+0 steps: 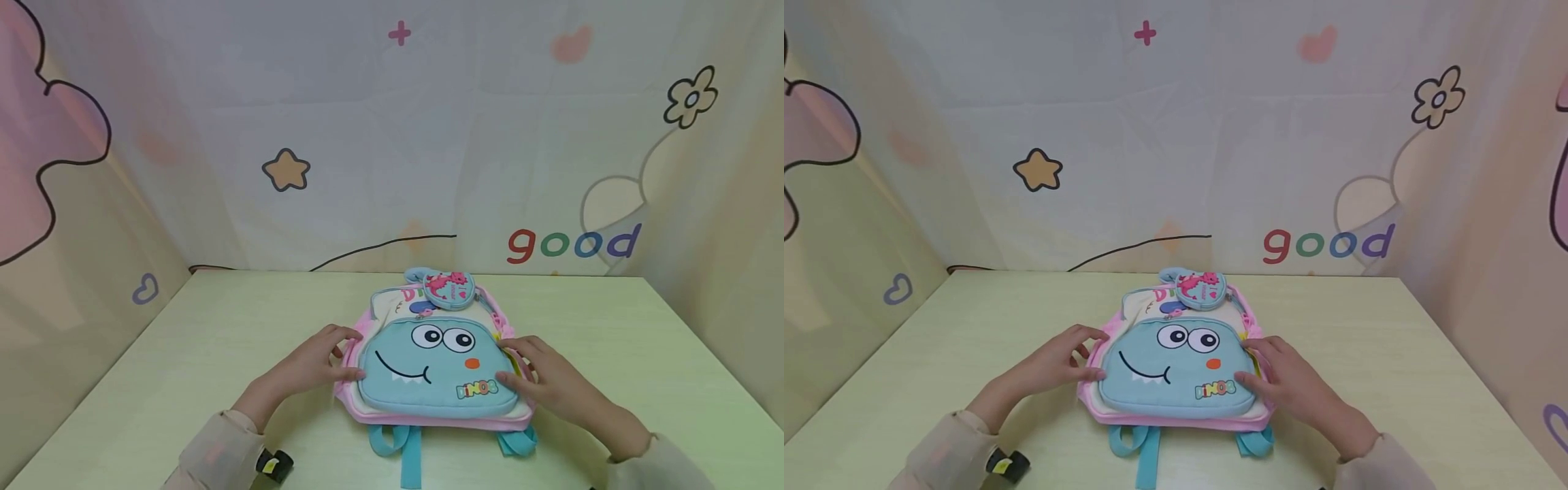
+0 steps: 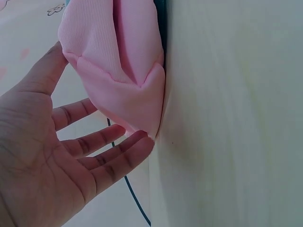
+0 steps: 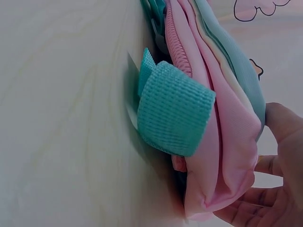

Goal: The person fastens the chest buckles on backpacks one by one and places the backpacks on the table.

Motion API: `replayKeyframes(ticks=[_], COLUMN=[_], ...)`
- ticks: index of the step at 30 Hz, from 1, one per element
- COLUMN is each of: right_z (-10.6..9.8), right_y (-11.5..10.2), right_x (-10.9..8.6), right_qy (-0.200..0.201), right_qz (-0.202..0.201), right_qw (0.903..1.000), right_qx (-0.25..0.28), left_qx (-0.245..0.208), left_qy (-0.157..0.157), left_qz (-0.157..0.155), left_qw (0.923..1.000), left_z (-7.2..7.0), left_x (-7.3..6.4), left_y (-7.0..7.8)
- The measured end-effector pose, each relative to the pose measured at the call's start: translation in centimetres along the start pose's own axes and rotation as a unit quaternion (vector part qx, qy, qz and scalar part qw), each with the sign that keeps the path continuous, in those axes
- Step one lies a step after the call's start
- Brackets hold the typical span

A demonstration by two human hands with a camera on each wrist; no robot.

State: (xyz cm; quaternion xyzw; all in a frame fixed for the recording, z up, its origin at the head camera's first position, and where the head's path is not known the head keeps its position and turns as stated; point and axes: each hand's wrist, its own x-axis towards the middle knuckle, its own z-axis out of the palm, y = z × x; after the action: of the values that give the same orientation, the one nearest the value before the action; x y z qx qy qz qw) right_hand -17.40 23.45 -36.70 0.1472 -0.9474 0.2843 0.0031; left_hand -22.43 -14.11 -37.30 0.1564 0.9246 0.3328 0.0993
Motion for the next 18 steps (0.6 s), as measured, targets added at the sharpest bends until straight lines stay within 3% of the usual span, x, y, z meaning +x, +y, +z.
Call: replayKeyframes(ticks=[8,18], right_z=[0.33,0.79], right_y=[0.28,0.32], right_x=[0.06,-0.03], right_qy=[0.002,0.004], right_qz=[0.014,0.013], right_qw=[0.9999,0.9999], right_qx=[0.003,0.000], left_qx=[-0.018,-0.054], left_qy=[-0.004,0.016], left_qz=[0.006,-0.002], left_qw=[0.9998,0.9984], left_z=[0.25,0.78], left_x=[0.09,-0.14], left_y=[-0.07,0.35])
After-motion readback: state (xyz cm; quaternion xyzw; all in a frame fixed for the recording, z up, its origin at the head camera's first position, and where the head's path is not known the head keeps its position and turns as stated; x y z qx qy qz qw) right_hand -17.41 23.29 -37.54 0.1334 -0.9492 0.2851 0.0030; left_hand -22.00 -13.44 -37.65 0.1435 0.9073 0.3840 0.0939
